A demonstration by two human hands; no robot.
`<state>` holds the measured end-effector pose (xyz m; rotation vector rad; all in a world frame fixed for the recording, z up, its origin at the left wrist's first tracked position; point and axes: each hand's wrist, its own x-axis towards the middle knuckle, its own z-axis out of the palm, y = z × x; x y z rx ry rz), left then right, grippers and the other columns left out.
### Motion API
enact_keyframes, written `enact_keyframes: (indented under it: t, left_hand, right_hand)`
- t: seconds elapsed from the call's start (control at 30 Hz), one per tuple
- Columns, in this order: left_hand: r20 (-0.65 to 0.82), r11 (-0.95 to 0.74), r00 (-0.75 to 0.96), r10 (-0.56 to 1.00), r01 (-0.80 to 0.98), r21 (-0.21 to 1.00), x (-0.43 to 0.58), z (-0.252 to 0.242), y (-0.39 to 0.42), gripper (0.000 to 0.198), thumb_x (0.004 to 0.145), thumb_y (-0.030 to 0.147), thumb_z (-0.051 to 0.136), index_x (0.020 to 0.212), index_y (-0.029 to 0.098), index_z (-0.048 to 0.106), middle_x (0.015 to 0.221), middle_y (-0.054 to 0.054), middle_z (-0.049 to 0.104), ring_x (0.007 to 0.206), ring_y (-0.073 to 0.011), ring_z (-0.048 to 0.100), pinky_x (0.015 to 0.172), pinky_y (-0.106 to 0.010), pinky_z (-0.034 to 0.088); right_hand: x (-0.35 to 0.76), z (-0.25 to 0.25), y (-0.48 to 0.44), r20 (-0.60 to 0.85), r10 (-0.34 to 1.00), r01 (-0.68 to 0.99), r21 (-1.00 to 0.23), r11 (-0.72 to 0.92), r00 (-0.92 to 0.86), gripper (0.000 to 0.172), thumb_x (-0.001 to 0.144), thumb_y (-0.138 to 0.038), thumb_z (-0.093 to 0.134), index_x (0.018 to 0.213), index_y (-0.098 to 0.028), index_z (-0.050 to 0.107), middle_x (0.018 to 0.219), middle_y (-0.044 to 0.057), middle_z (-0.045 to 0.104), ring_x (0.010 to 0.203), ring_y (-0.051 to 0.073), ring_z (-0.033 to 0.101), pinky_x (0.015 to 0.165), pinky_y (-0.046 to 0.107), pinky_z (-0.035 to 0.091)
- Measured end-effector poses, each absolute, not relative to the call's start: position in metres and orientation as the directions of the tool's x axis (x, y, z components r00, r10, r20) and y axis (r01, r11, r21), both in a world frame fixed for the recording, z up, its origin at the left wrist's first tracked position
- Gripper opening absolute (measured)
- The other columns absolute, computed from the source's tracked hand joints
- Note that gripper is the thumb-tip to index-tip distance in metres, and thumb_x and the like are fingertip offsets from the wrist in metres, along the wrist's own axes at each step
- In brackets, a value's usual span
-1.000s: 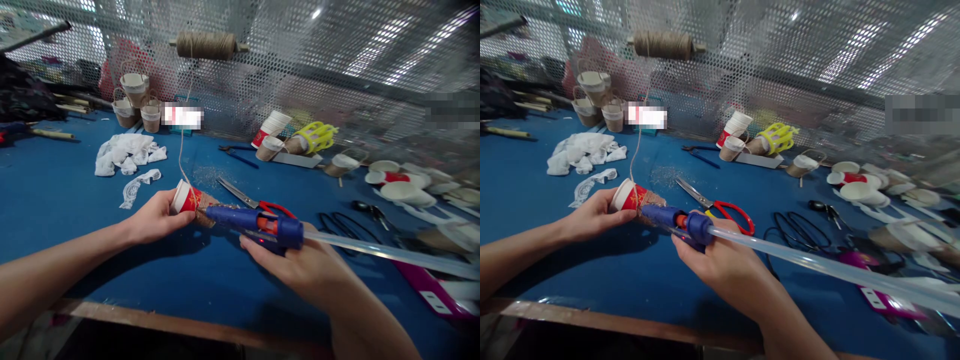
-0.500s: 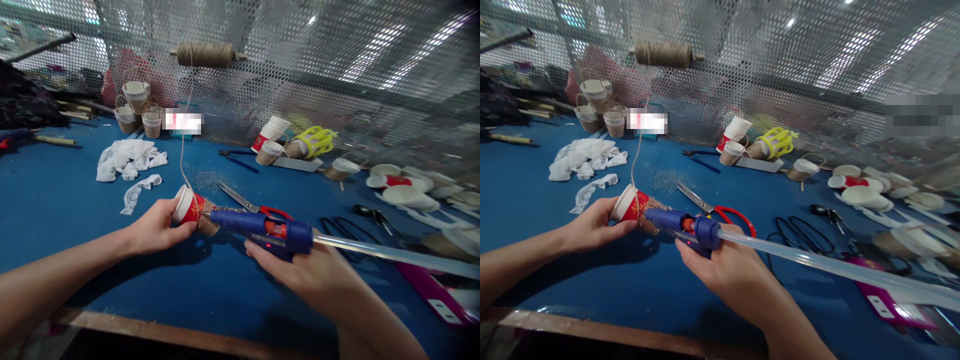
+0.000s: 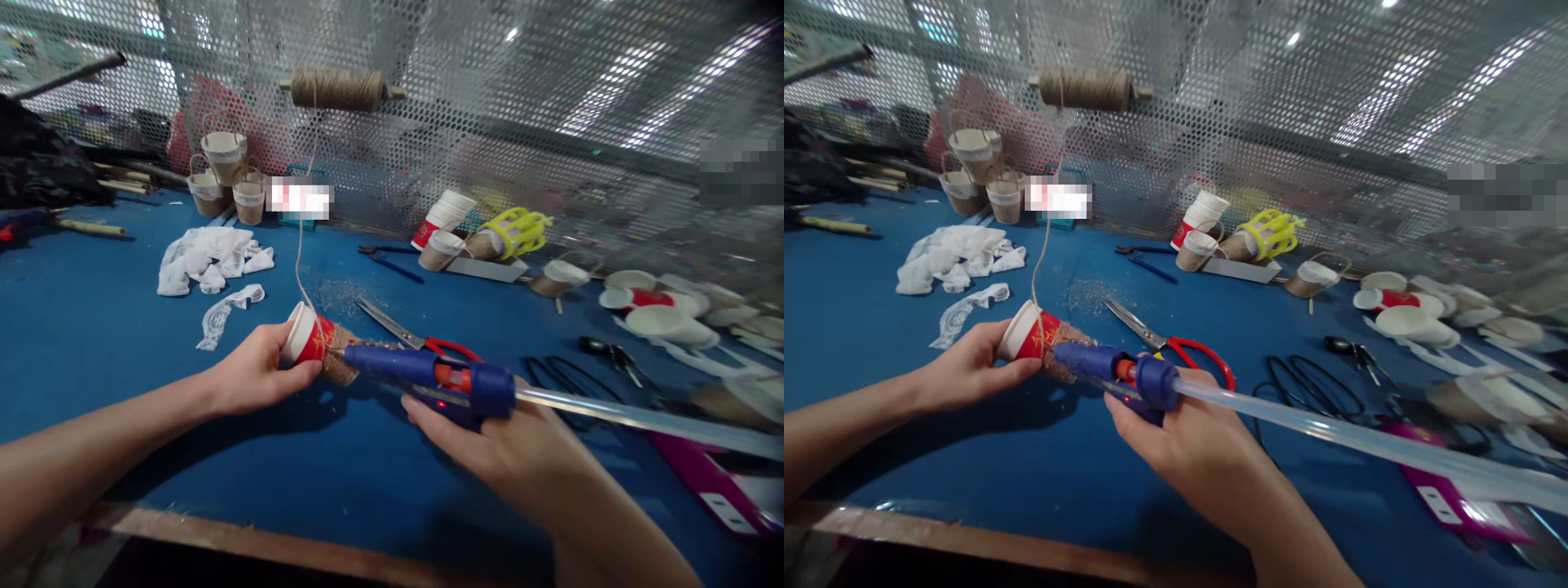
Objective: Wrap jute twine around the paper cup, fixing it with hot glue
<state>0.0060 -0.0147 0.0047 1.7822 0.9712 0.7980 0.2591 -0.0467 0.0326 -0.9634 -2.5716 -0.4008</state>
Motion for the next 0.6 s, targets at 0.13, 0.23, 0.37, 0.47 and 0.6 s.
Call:
enact_keyframes:
  t: [0.13,0.23,0.37,0.47,0.6]
  left_hand:
    - [0.204,-0.387,0.482,0.852,0.318,0.865,0.006,0.008,-0.016,0.018,0.077,0.022,0.050,0.088,0.009,0.057,0.072,-0.004,0.060,0.063,-0.0142,0.053,0.058,-0.024,0.044]
    - [0.242,-0.440,0.478,0.844,0.362,0.822,0.005,0.007,-0.017,0.016,0.075,0.022,0.051,0.085,0.010,0.057,0.069,-0.003,0.059,0.061,-0.0138,0.051,0.058,-0.024,0.043]
    - [0.265,-0.472,0.473,0.840,0.398,0.787,0.004,0.005,-0.017,0.017,0.074,0.022,0.051,0.082,0.008,0.057,0.068,-0.004,0.058,0.059,-0.0135,0.050,0.056,-0.024,0.042]
    - [0.277,-0.492,0.487,0.828,0.396,0.775,0.004,0.006,-0.017,0.017,0.074,0.022,0.050,0.083,0.009,0.057,0.070,-0.004,0.059,0.060,-0.0135,0.050,0.057,-0.024,0.043]
    - [0.291,-0.501,0.494,0.819,0.371,0.782,0.004,0.007,-0.016,0.015,0.075,0.020,0.051,0.085,0.010,0.056,0.073,-0.004,0.061,0.062,-0.0134,0.053,0.060,-0.023,0.043]
  right_hand:
    - [0.259,0.036,-0.043,0.384,0.628,0.691,0.040,0.721,-0.677,0.035,0.082,-0.017,0.034,0.084,-0.024,0.067,0.059,0.004,0.063,0.048,0.015,0.051,0.047,0.029,0.037]
    - [0.250,0.046,-0.043,0.312,0.800,0.783,-0.213,0.585,-0.513,0.027,0.080,-0.027,0.039,0.075,-0.022,0.065,0.057,0.003,0.062,0.045,0.014,0.049,0.045,0.027,0.039]
    - [0.238,0.060,-0.042,0.179,0.925,0.819,-0.430,0.380,-0.335,0.023,0.078,-0.034,0.046,0.062,-0.022,0.058,0.053,0.001,0.059,0.047,0.014,0.052,0.046,0.027,0.043]
    - [0.237,0.064,-0.042,0.166,0.933,0.821,-0.443,0.359,-0.319,0.024,0.077,-0.036,0.048,0.060,-0.023,0.057,0.052,0.000,0.058,0.046,0.014,0.052,0.044,0.026,0.042]
    - [0.242,0.062,-0.044,0.138,0.917,0.804,-0.445,0.395,-0.374,0.020,0.077,-0.036,0.048,0.067,-0.024,0.061,0.048,-0.002,0.056,0.042,0.013,0.050,0.045,0.027,0.041]
